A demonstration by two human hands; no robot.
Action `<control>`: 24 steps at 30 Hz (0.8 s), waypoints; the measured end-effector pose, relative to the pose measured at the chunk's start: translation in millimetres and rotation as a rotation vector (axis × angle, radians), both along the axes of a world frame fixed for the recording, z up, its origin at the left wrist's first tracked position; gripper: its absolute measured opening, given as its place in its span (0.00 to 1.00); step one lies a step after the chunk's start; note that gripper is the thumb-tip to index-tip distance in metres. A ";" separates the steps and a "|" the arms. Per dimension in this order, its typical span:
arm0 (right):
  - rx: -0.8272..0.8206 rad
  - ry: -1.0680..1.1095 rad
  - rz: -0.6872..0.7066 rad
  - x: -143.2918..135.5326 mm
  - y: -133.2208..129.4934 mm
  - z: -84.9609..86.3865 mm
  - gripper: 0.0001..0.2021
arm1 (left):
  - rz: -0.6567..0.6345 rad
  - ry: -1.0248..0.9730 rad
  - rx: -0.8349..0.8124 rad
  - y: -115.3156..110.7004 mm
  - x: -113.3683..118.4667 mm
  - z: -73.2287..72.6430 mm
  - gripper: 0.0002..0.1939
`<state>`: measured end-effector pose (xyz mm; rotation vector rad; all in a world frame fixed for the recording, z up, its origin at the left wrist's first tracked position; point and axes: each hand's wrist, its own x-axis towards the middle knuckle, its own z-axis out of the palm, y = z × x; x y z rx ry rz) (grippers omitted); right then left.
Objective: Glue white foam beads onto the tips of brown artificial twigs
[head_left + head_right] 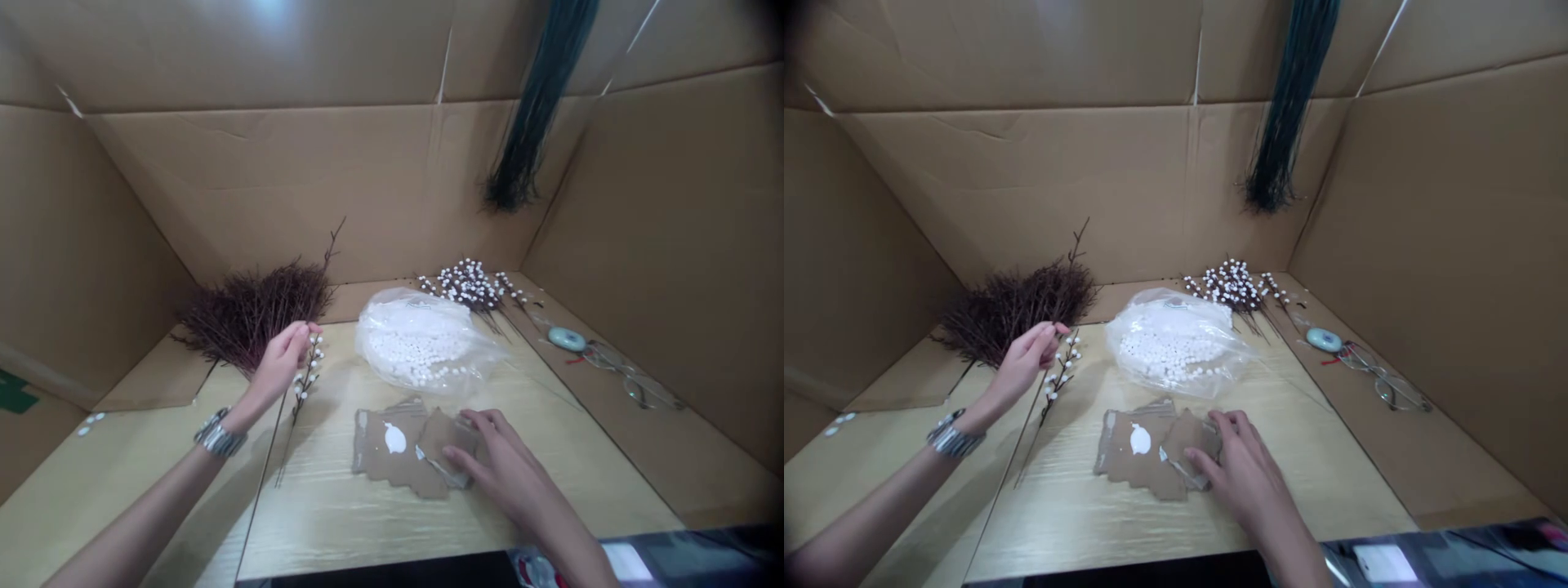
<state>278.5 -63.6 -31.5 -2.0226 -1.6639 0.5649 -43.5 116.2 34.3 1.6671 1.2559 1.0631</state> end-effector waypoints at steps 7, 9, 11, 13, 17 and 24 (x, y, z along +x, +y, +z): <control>-0.069 0.047 -0.009 -10.3 1.9 13.8 0.16 | -0.334 -0.171 -0.271 -88.5 21.7 -40.5 0.18; -0.092 0.114 -0.027 -12.1 1.5 15.2 0.17 | -0.436 -0.133 -0.349 -98.8 23.6 -45.5 0.18; -0.110 0.223 -0.038 -13.6 -0.1 13.7 0.19 | -0.480 -0.077 -0.377 -102.2 23.9 -48.2 0.19; -0.091 0.407 -0.061 -14.6 -2.6 10.1 0.21 | -0.482 -0.033 -0.375 -102.0 23.5 -49.4 0.19; 0.042 0.776 -0.204 -14.9 -4.2 6.9 0.27 | -0.470 -0.015 -0.364 -101.5 22.3 -50.3 0.20; 0.146 0.759 -0.167 -26.4 12.8 21.2 0.20 | -0.435 -0.050 -0.340 -107.0 21.3 -51.9 0.19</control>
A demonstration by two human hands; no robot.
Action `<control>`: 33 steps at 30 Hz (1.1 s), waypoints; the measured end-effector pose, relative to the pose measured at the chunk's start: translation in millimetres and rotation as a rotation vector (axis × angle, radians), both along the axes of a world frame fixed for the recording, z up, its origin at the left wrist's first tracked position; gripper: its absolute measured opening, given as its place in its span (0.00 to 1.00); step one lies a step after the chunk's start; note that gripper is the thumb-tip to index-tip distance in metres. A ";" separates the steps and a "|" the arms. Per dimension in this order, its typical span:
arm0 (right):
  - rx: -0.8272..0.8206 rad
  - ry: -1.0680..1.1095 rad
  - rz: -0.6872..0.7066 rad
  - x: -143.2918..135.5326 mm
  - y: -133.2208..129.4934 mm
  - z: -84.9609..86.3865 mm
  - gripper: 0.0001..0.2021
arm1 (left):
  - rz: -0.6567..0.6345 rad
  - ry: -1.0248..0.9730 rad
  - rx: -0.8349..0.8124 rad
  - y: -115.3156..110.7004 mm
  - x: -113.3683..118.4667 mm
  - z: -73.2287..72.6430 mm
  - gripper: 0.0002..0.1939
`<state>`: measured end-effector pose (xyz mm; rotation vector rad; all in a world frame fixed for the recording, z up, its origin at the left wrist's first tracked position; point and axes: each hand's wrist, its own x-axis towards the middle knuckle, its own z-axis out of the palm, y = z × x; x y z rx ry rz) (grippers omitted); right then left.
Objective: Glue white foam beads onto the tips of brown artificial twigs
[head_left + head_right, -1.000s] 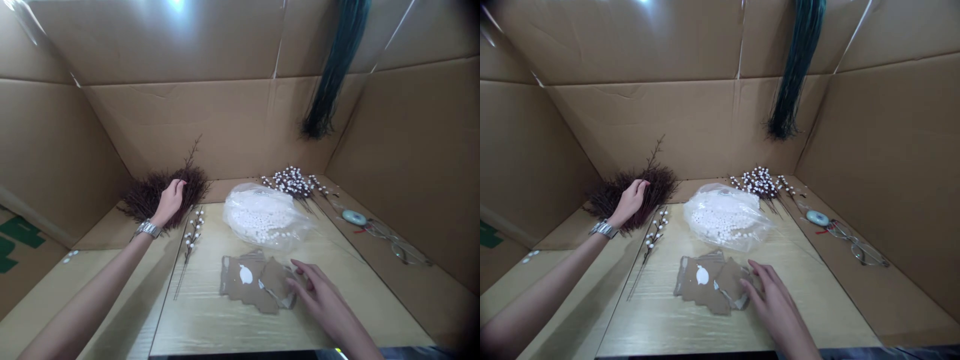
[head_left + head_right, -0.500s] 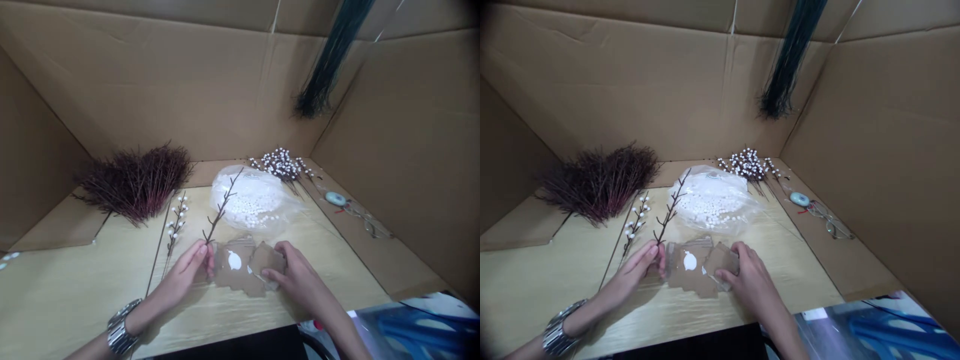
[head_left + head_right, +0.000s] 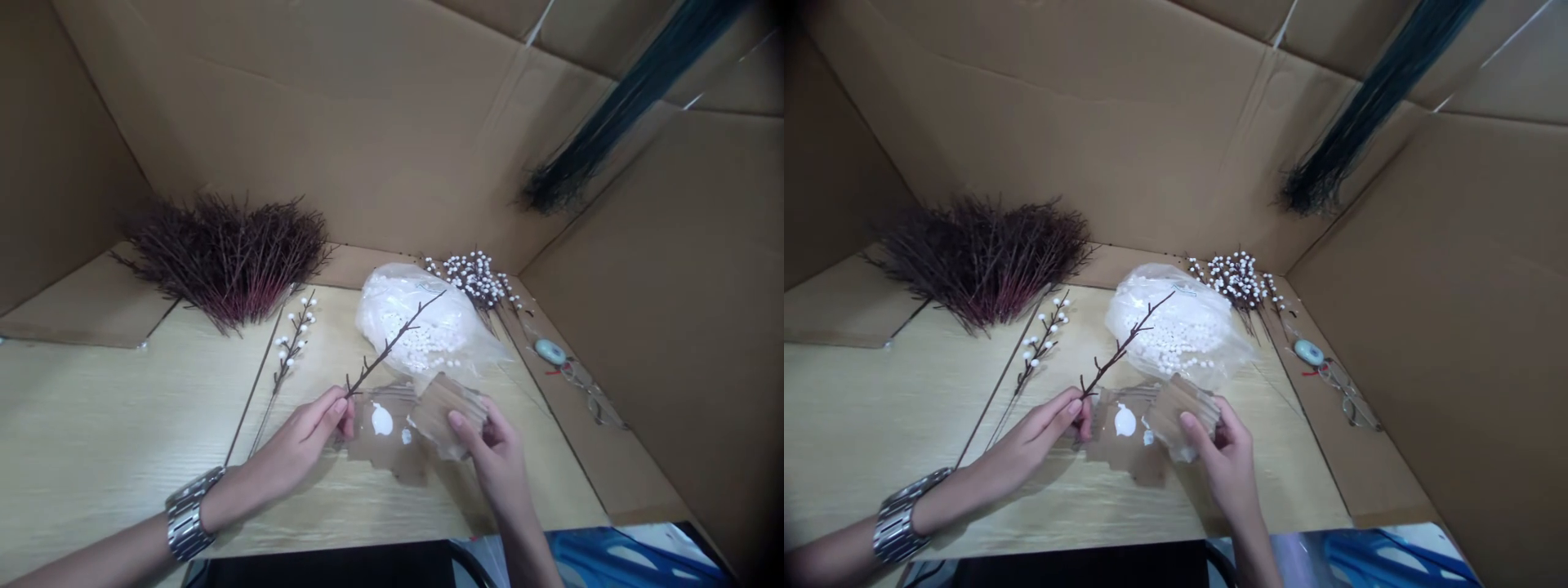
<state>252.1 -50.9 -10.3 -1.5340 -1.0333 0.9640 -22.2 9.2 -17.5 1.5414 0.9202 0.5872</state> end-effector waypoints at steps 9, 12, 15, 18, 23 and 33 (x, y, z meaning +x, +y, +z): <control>0.014 -0.420 0.215 -26.8 7.7 -0.5 0.13 | 0.011 -0.049 0.030 -0.6 1.1 1.1 0.19; 0.028 -0.446 0.201 -24.9 8.1 -2.1 0.13 | -0.003 -0.054 0.019 -0.6 1.0 3.3 0.19; 0.057 -0.399 0.184 -22.9 8.4 -2.8 0.13 | -0.013 -0.056 0.015 -0.9 0.6 6.8 0.19; 0.063 -0.419 0.188 -23.8 9.1 -3.3 0.12 | -0.017 -0.055 0.017 -1.2 0.3 8.8 0.19; 0.064 -0.395 0.185 -22.3 8.6 -1.6 0.12 | -0.021 -0.056 0.015 -1.7 -0.1 7.7 0.19; 0.047 -0.343 0.182 -27.0 10.3 -5.1 0.13 | -0.026 -0.055 0.002 -0.9 0.3 6.3 0.19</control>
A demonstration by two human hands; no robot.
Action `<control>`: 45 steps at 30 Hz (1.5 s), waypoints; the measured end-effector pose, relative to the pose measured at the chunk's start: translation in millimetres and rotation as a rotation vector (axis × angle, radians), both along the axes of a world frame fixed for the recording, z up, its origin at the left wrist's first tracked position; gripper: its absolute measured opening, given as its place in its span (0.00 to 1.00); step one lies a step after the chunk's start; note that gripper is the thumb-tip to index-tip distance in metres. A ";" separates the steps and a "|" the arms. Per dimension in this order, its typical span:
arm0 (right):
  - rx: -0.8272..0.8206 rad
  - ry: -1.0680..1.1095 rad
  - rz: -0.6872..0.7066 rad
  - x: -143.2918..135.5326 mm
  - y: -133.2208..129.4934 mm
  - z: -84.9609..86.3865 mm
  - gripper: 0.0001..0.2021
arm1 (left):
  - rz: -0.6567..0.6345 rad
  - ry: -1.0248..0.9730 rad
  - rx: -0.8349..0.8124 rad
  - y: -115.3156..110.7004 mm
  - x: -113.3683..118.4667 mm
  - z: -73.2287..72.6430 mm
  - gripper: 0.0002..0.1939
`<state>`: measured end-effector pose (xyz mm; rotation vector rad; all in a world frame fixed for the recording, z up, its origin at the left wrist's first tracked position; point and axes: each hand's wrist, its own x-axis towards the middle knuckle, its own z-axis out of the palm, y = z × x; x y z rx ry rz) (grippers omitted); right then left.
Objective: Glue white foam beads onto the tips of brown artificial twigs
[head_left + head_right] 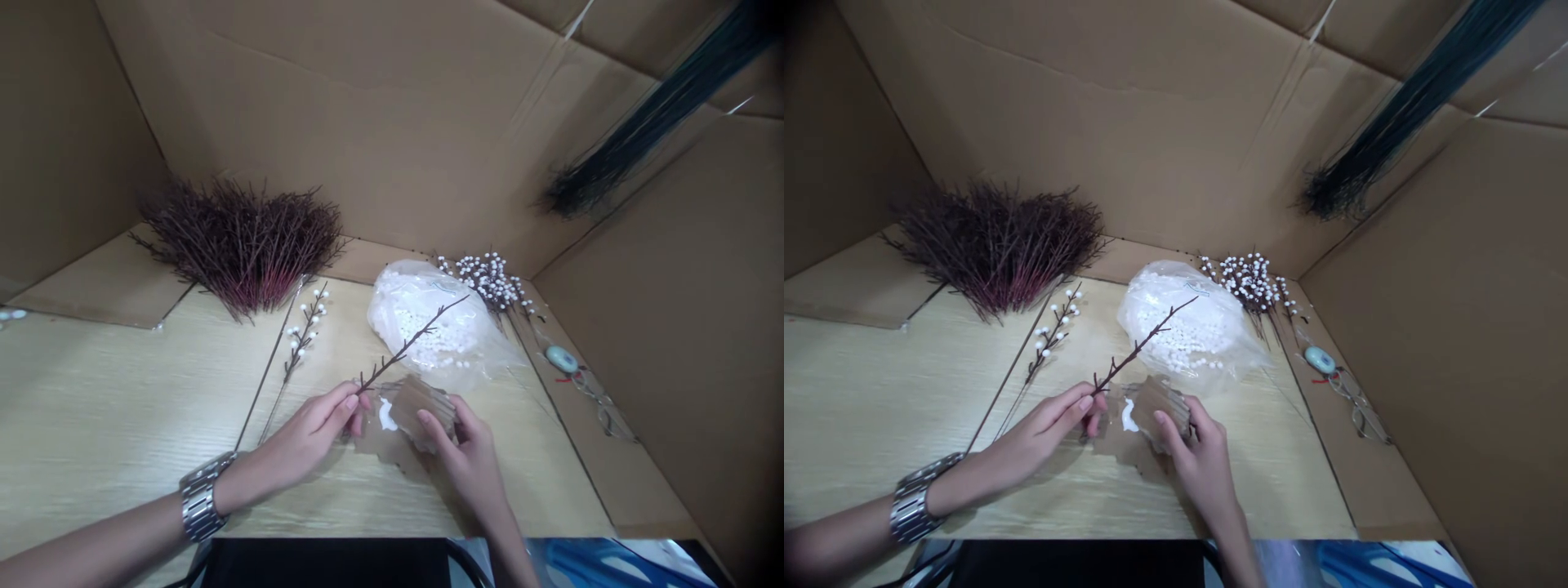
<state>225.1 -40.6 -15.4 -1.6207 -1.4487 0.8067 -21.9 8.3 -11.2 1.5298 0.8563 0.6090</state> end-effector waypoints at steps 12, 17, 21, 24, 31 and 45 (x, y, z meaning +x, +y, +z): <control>0.032 0.578 -0.283 13.2 -1.3 10.1 0.19 | 0.052 -0.122 -0.124 -2.1 0.3 -7.6 0.16; 0.004 0.874 -0.305 3.1 5.3 16.1 0.24 | 0.081 -0.209 -0.289 -8.4 1.9 -10.3 0.16; 0.062 0.863 -0.270 1.2 8.0 25.4 0.24 | 0.094 -0.213 -0.371 -14.8 1.8 -9.1 0.17; 0.116 0.727 -0.245 0.8 7.6 23.3 0.20 | 0.127 -0.206 -0.365 -17.7 3.2 -10.9 0.18; 0.272 0.510 -0.333 -18.0 0.5 -2.0 0.15 | 0.187 -0.199 -0.376 -20.5 5.6 -19.8 0.17; 0.259 0.474 -0.374 -27.5 -5.9 -12.2 0.11 | 0.209 -0.144 -0.349 -16.0 2.8 -18.2 0.17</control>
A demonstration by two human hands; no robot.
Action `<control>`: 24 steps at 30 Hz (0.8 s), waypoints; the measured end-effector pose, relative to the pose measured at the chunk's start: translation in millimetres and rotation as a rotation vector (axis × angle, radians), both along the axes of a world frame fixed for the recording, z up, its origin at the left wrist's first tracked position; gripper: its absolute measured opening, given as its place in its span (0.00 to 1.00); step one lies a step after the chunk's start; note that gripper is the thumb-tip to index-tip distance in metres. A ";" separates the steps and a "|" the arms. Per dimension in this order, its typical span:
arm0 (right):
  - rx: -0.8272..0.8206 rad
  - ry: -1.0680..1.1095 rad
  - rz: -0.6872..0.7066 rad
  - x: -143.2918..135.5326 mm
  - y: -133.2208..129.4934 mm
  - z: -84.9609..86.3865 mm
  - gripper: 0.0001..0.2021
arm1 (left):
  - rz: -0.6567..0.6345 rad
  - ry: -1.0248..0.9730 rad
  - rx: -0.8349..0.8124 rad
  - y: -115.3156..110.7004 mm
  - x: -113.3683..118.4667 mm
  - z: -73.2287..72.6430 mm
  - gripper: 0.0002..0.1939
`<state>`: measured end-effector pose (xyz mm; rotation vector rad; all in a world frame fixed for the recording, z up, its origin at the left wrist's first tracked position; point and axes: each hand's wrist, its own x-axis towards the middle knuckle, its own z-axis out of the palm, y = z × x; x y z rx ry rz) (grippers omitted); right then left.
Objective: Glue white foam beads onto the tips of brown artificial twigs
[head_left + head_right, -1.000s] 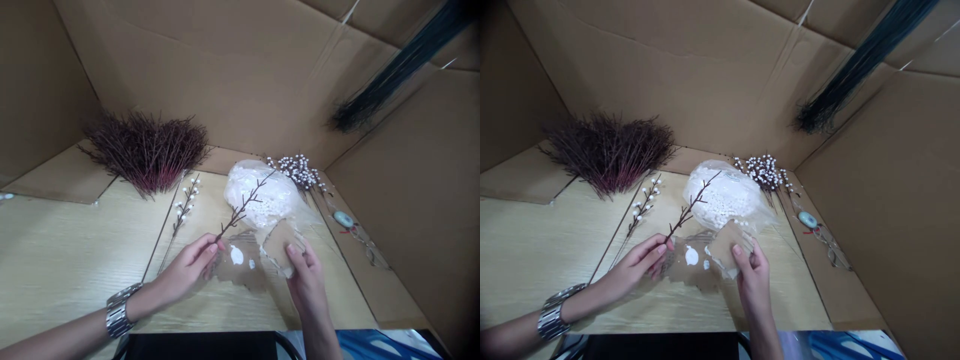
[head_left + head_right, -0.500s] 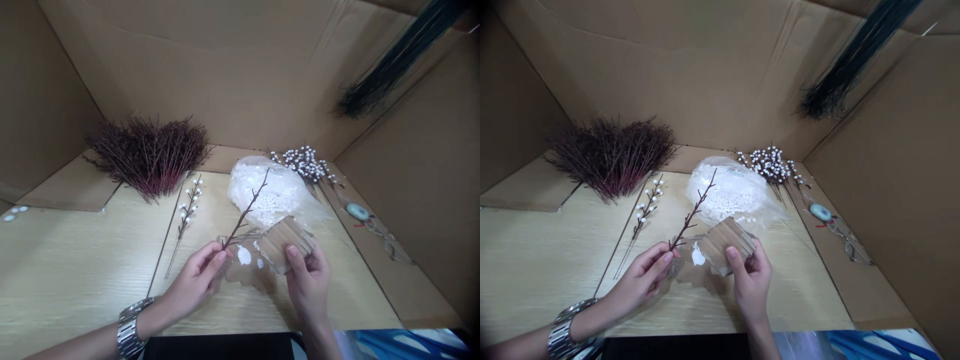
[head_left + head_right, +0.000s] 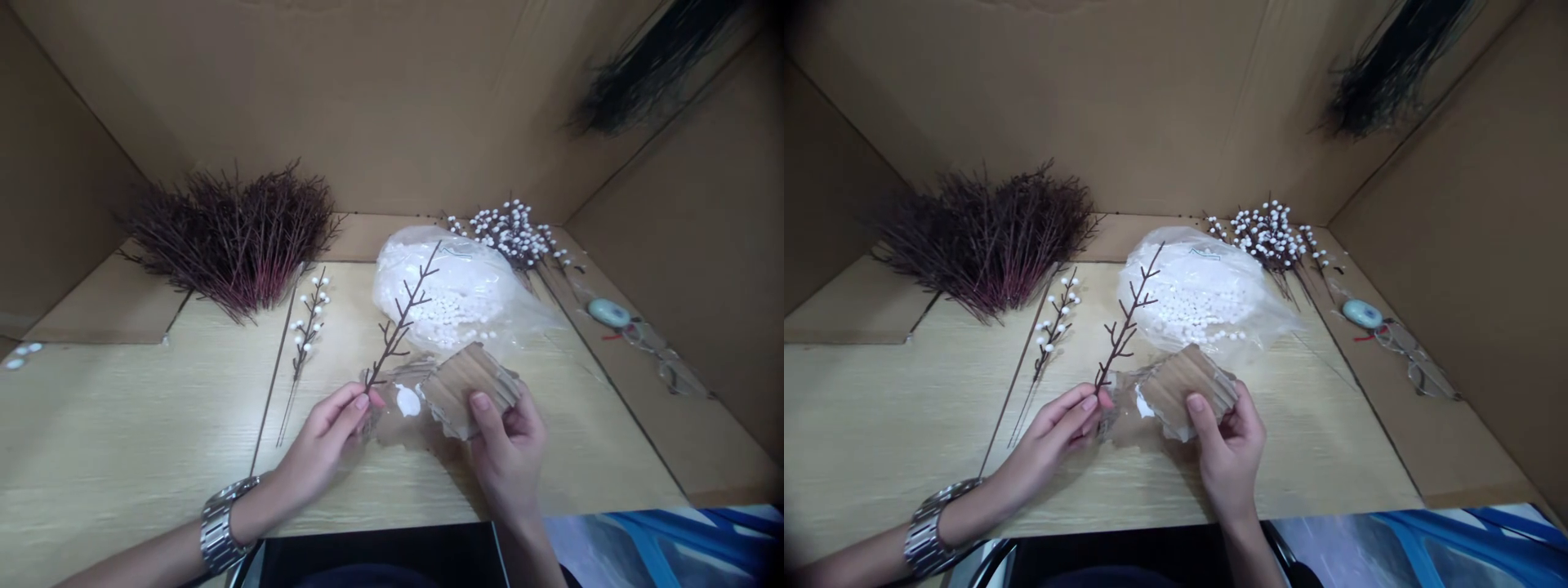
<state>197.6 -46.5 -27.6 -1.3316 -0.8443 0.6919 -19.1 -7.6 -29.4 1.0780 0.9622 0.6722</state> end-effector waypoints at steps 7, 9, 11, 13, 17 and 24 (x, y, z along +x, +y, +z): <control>0.005 0.009 -0.007 -0.1 0.5 -0.1 0.10 | 0.036 0.013 -0.001 1.2 1.5 -1.0 0.16; 0.017 0.010 -0.013 -0.2 0.8 0.5 0.10 | 0.037 0.007 -0.019 1.1 1.6 -0.2 0.16; 0.013 0.000 -0.019 -0.3 1.2 1.5 0.10 | 0.032 -0.018 -0.050 1.3 2.0 0.6 0.16; 0.001 -0.011 -0.017 -0.4 1.6 2.2 0.10 | 0.028 -0.045 -0.065 1.8 2.7 0.9 0.16; 0.022 0.001 -0.020 0.0 2.3 1.2 0.10 | 0.022 -0.097 -0.079 3.2 4.4 1.1 0.18; 0.039 0.058 0.001 0.5 2.5 0.6 0.11 | -0.004 -0.129 -0.138 -2.4 1.2 0.6 0.17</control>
